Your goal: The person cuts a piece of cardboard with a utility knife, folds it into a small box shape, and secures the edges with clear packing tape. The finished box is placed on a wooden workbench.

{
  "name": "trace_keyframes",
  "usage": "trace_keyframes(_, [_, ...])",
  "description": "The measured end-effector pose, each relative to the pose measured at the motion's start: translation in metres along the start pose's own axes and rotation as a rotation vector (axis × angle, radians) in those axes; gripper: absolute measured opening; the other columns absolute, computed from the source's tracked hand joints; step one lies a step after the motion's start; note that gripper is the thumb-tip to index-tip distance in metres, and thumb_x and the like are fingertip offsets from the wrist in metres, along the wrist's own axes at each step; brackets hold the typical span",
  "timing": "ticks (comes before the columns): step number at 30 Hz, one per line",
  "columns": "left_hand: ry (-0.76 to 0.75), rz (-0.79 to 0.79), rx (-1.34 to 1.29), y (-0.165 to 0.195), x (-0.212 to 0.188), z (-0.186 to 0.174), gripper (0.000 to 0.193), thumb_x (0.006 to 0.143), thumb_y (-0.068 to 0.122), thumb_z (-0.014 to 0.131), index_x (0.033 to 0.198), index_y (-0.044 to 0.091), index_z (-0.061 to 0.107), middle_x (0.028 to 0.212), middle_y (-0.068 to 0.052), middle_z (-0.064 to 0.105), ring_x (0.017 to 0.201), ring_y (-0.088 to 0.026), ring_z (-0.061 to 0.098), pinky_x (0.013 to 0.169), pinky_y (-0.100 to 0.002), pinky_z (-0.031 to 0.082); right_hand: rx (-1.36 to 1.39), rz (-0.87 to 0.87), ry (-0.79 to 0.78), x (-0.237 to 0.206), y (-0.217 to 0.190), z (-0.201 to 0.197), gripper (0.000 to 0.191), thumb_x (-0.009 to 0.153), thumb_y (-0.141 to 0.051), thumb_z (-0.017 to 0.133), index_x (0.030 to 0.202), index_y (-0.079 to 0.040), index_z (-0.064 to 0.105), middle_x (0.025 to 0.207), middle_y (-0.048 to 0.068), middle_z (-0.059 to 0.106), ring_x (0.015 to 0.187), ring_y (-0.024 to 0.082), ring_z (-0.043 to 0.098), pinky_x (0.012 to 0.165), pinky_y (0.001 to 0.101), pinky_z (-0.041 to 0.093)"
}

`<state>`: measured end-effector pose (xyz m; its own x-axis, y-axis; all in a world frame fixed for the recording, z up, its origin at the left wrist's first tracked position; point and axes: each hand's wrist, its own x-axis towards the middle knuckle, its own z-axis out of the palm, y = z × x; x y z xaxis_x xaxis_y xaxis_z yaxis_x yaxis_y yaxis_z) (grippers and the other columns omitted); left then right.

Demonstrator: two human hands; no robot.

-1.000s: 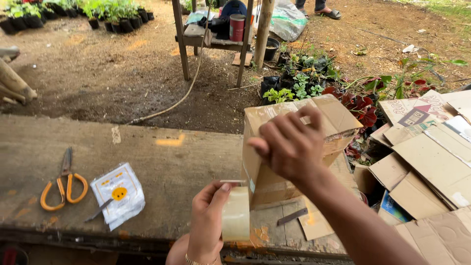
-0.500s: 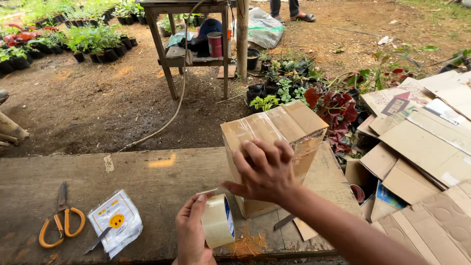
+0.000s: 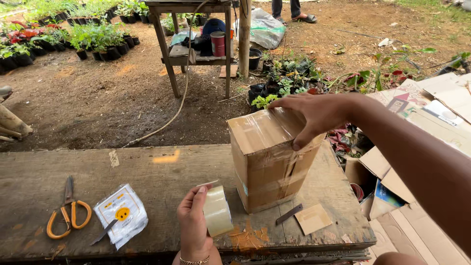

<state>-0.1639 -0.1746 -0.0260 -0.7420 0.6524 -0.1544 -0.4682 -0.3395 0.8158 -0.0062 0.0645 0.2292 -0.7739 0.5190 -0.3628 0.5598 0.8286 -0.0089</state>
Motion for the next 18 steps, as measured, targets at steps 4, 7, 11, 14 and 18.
trace_keyframes(4, [0.013, 0.052, 0.062, 0.002, -0.001, 0.002, 0.025, 0.099, 0.019, 0.061, 0.101, -0.002, 0.075, 0.086, -0.007, 0.073, 0.072, -0.009, 0.066, 0.062, -0.025, 0.054, 0.051, -0.021, 0.053, -0.006, 0.001, 0.002, 0.124, 0.050, -0.063, 0.088, 0.157, -0.028, 0.037, 0.121, 0.014, 0.066, 0.099, 0.029, 0.070, 0.094, 0.0437, 0.056])
trace_keyframes(7, [0.013, 0.038, 0.075, 0.002, -0.002, 0.003, 0.025, 0.098, 0.019, 0.061, 0.100, -0.001, 0.075, 0.084, -0.007, 0.073, 0.069, -0.010, 0.066, 0.060, -0.026, 0.053, -0.091, 0.181, 0.003, -0.016, -0.010, -0.002, 0.121, 0.060, -0.073, 0.079, 0.159, -0.021, 0.034, 0.095, 0.017, 0.076, 0.082, 0.027, 0.074, 0.082, 0.0436, 0.060])
trace_keyframes(11, [-0.014, 0.099, 0.071, 0.002, -0.004, 0.003, 0.024, 0.098, 0.018, 0.062, 0.100, -0.002, 0.075, 0.085, -0.006, 0.073, 0.072, -0.007, 0.065, 0.062, -0.023, 0.051, -0.230, 0.320, 0.016, -0.028, -0.034, 0.005, 0.125, 0.074, -0.087, 0.056, 0.165, -0.012, 0.016, 0.085, 0.017, 0.076, 0.077, 0.023, 0.076, 0.070, 0.0449, 0.062])
trace_keyframes(14, [0.015, 0.093, 0.121, 0.002, -0.005, 0.004, 0.025, 0.098, 0.019, 0.062, 0.101, -0.001, 0.076, 0.083, -0.006, 0.074, 0.070, -0.007, 0.065, 0.060, -0.023, 0.052, -0.057, 0.421, 0.007, -0.027, -0.045, 0.001, 0.123, 0.077, -0.087, 0.044, 0.162, -0.007, 0.005, 0.086, 0.018, 0.076, 0.072, 0.024, 0.074, 0.062, 0.0387, 0.060])
trace_keyframes(18, [0.001, 0.088, 0.148, 0.001, -0.005, 0.006, 0.025, 0.098, 0.018, 0.063, 0.101, -0.003, 0.076, 0.081, -0.009, 0.073, 0.066, -0.009, 0.063, 0.057, -0.024, 0.049, 0.286, 0.633, -0.110, -0.029, -0.035, -0.005, 0.110, 0.092, -0.079, 0.033, 0.154, 0.009, 0.012, 0.086, 0.031, 0.072, 0.063, 0.036, 0.076, 0.055, 0.0413, 0.060])
